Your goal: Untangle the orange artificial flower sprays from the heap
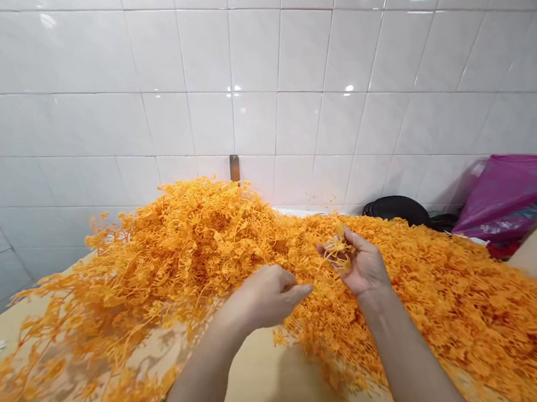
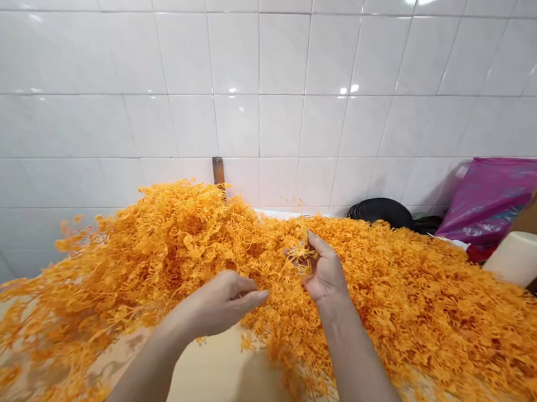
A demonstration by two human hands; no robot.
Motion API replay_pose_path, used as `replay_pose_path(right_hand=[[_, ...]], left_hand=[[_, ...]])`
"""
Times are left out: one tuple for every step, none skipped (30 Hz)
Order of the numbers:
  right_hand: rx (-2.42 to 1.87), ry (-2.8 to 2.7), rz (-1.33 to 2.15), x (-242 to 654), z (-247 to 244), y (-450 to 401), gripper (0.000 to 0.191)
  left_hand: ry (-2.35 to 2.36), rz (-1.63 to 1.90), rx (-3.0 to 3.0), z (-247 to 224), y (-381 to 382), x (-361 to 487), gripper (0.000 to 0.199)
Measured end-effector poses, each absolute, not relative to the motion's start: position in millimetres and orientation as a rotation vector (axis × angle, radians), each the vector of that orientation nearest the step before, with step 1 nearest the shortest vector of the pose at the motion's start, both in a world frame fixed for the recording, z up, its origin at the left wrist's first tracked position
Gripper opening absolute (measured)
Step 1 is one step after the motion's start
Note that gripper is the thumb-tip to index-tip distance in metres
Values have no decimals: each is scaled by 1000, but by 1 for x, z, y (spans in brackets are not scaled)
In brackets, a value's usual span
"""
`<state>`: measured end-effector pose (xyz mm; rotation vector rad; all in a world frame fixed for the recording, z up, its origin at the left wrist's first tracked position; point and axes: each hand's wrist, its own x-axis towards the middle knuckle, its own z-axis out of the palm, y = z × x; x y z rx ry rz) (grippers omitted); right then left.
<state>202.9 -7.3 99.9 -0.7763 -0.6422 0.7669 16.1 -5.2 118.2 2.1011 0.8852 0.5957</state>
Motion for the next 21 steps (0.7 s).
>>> replay_pose_path(right_hand=[[-761, -628, 810, 200, 103, -11, 12], [-740, -608, 865, 198, 107, -15, 12], [-710, -598, 923, 196, 111, -20, 12], [-677, -607, 976, 195, 115, -24, 12], [-638, -631, 1027, 194, 119, -29, 13], [-593, -671, 1078, 193, 122, -33, 14], [-544, -725, 1127, 192, 124, -36, 16], [-500, -789, 1170, 192, 126, -39, 18], [-470, -854, 1207, 191, 127, -40, 20], [-454, -907, 1235, 190, 127, -41, 21], [-454, -944, 1254, 189, 127, -41, 21], [-464, -963, 1263, 189, 127, -42, 21], [-476, -966, 1263, 188, 126, -42, 20], [-476, -959, 1259, 188, 127, -43, 19], [-455, -949, 1251, 188, 127, -45, 19], [-417, -942, 1240, 188, 128, -47, 19], [-366, -945, 1228, 189, 129, -50, 19], [-307, -959, 1215, 189, 130, -53, 20], [-255, -982, 1203, 189, 132, -57, 21], [-225, -1015, 1201, 189, 132, -59, 22], [-233, -1055, 1209, 189, 133, -62, 21]], left_hand=[[829, 539, 2027, 115, -7, 22, 44], [802, 499, 1937, 111, -6, 28, 45], [790, 478, 1833, 106, -4, 32, 46], [772, 471, 1712, 100, 1, 36, 47], [732, 473, 1571, 94, 6, 39, 48], [667, 484, 1414, 89, 11, 42, 51], [588, 504, 1249, 83, 15, 45, 56], [504, 529, 1088, 79, 19, 48, 60], [425, 549, 942, 75, 22, 50, 65], [364, 562, 829, 73, 23, 52, 68], [321, 561, 757, 72, 23, 53, 69], [285, 551, 722, 72, 21, 55, 68], [252, 545, 714, 74, 19, 55, 65], [228, 550, 726, 77, 17, 56, 62], [223, 565, 759, 80, 14, 55, 58], [240, 591, 815, 84, 11, 55, 55], [279, 634, 897, 89, 9, 53, 52], [331, 695, 1002, 93, 7, 51, 49], [387, 764, 1119, 98, 5, 49, 46], [437, 841, 1231, 102, 3, 46, 42], [476, 926, 1324, 107, 1, 43, 39]])
